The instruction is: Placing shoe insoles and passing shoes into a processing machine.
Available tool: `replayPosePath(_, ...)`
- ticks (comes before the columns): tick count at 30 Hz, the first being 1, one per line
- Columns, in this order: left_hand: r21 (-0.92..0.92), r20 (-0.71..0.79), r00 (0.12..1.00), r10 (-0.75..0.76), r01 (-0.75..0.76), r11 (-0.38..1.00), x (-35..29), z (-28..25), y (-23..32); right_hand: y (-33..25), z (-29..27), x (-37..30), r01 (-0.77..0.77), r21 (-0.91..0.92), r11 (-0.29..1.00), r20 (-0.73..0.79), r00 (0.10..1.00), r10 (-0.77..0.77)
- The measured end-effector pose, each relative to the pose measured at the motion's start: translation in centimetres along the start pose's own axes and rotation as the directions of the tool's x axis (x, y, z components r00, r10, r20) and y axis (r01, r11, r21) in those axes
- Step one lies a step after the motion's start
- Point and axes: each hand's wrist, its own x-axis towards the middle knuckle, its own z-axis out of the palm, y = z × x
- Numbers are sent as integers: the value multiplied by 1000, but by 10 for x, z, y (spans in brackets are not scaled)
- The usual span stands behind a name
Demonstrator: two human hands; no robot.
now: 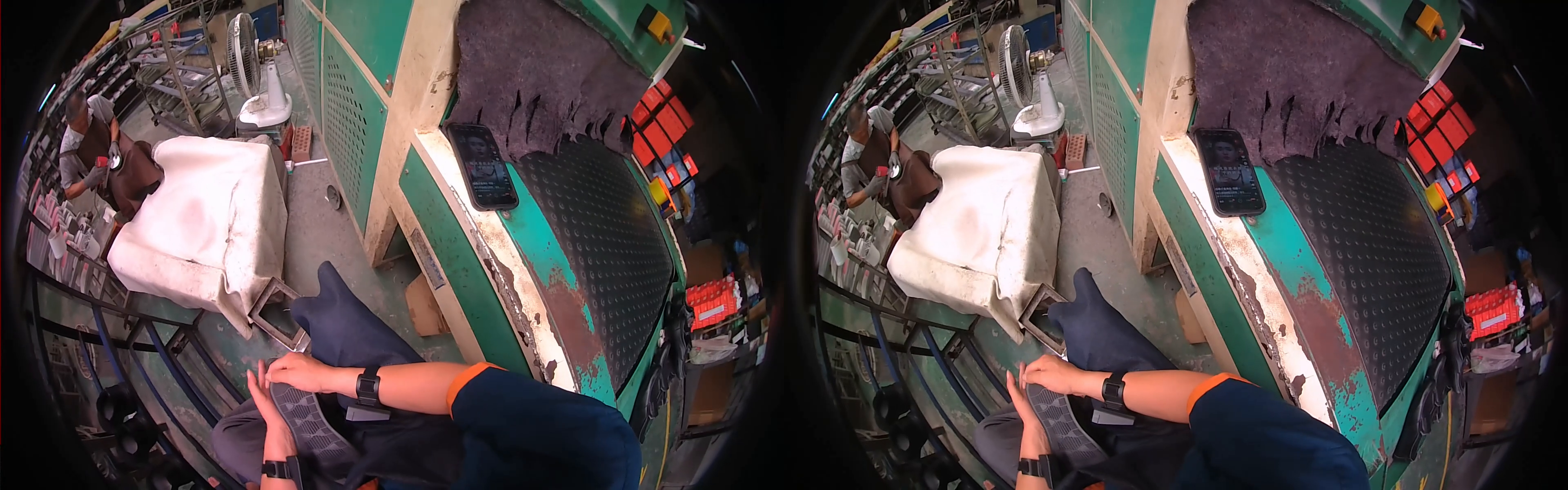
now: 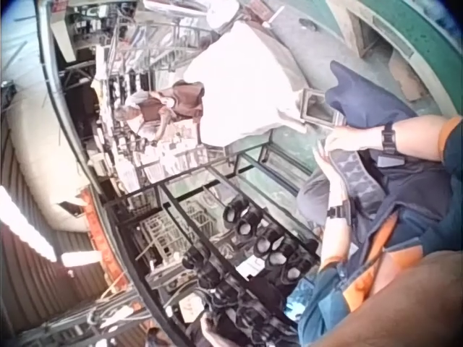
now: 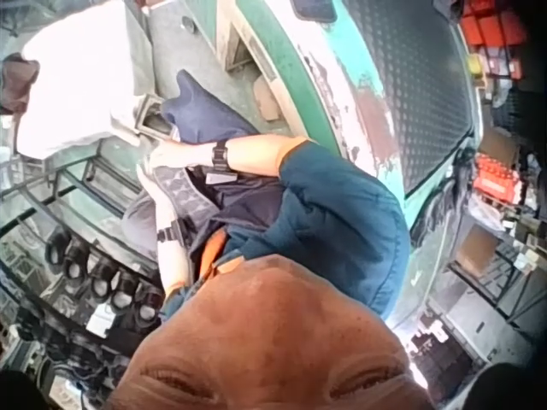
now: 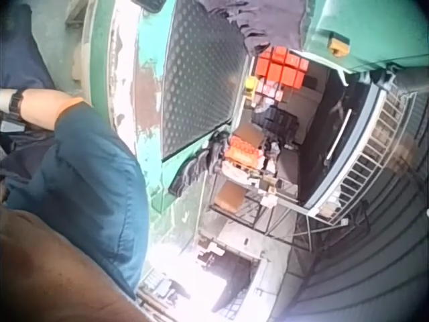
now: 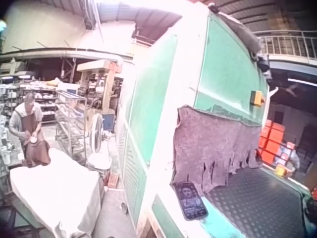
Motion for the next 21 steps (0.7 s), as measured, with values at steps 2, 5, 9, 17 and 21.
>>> replayPosePath(2,76,140,986,-86,76,994,-12,38,8,14,5,-6,206,79,975,-93,976,-198)
replayPosePath(5,127,303,927,-218,188,974,9,-17,9,14,15,-7,245,100,964,-130,964,-231)
replayPosePath(9,161,231,967,-105,69,985,-28,6,9,15,32,-17,245,49,968,-162,958,-235)
replayPosePath(17,220,348,927,138,-225,949,-46,-8,20,-24,41,-43,442,-6,897,-155,886,-438)
replayPosePath(21,24,197,979,-57,53,998,-41,-20,20,-14,32,-25,353,166,921,-174,930,-325)
